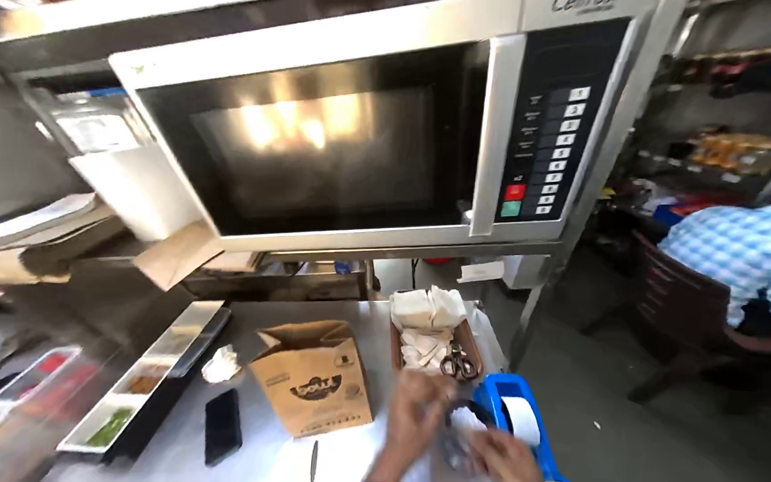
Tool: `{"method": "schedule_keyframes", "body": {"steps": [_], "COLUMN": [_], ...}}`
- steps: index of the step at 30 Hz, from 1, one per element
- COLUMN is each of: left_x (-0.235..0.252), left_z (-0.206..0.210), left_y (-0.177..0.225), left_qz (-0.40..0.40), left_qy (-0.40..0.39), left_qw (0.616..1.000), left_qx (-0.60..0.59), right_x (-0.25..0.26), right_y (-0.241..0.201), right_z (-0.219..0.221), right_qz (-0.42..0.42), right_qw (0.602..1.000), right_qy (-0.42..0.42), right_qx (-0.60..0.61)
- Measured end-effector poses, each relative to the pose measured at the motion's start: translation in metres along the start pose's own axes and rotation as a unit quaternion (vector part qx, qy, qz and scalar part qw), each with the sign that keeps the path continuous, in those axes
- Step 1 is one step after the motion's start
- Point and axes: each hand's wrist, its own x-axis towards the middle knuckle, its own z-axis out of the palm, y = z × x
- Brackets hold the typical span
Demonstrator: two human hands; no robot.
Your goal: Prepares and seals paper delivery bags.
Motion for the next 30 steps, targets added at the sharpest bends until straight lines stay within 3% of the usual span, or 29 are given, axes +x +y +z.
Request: {"method": "schedule_keyframes", "body": {"steps": [3,5,7,10,11,13,16,18,21,22,24,27,30], "left_x": [0.095,0.147,0.182,0.198,0.196,0.17,0.087,0.02,-0.037,-0.043,-0.029,-0.004,-0.003], "left_z": [-0.086,-0.125,-0.147,-0.161,-0.166,-0.189,-0.253,-0.287,-0.289,-0.283,-0.284,-0.293,-0.298], "left_y": [0.013,0.006,-0.015,-0.032,-0.027,-0.011,-0.006,-0.047,-0.145,-0.171,-0.199,-0.201,-0.185], "left_qz": [0.081,0.13,0.155,0.154,0.139,0.114,0.105,0.037,-0.174,-0.22,-0.227,-0.196,-0.22], "left_qy": [0.131,0.204,0.258,0.283,0.274,0.239,0.235,0.255,0.152,0.121,0.065,-0.016,-0.079], "left_qw": [0.974,0.935,0.888,0.843,0.849,0.883,0.92,0.936,0.967,0.967,0.972,0.979,0.972], "left_qx": [0.167,0.258,0.347,0.43,0.43,0.389,0.295,0.242,0.105,0.044,-0.02,-0.052,-0.041], "right_x": [0.089,0.139,0.181,0.218,0.221,0.208,0.169,0.154,0.16,0.167,0.186,0.201,0.201], "right_y": [-0.086,-0.125,-0.139,-0.127,-0.117,-0.079,-0.018,0.007,0.041,0.051,0.053,0.023,0.014], "right_z": [0.075,0.121,0.157,0.176,0.175,0.172,0.173,0.189,0.211,0.211,0.211,0.21,0.212], "right_qz": [-0.152,-0.169,-0.132,0.012,0.046,0.034,-0.064,-0.073,-0.018,-0.007,-0.017,-0.036,-0.04], "right_qw": [0.988,0.985,0.99,0.997,0.996,0.997,0.994,0.989,0.993,0.993,0.99,0.985,0.965], "right_qy": [-0.027,-0.039,-0.04,-0.036,-0.017,0.015,-0.081,-0.13,-0.088,-0.074,-0.059,-0.094,-0.153], "right_qx": [-0.01,0.006,0.039,0.069,0.073,0.062,0.033,-0.016,-0.074,-0.091,-0.127,-0.143,-0.209]}}
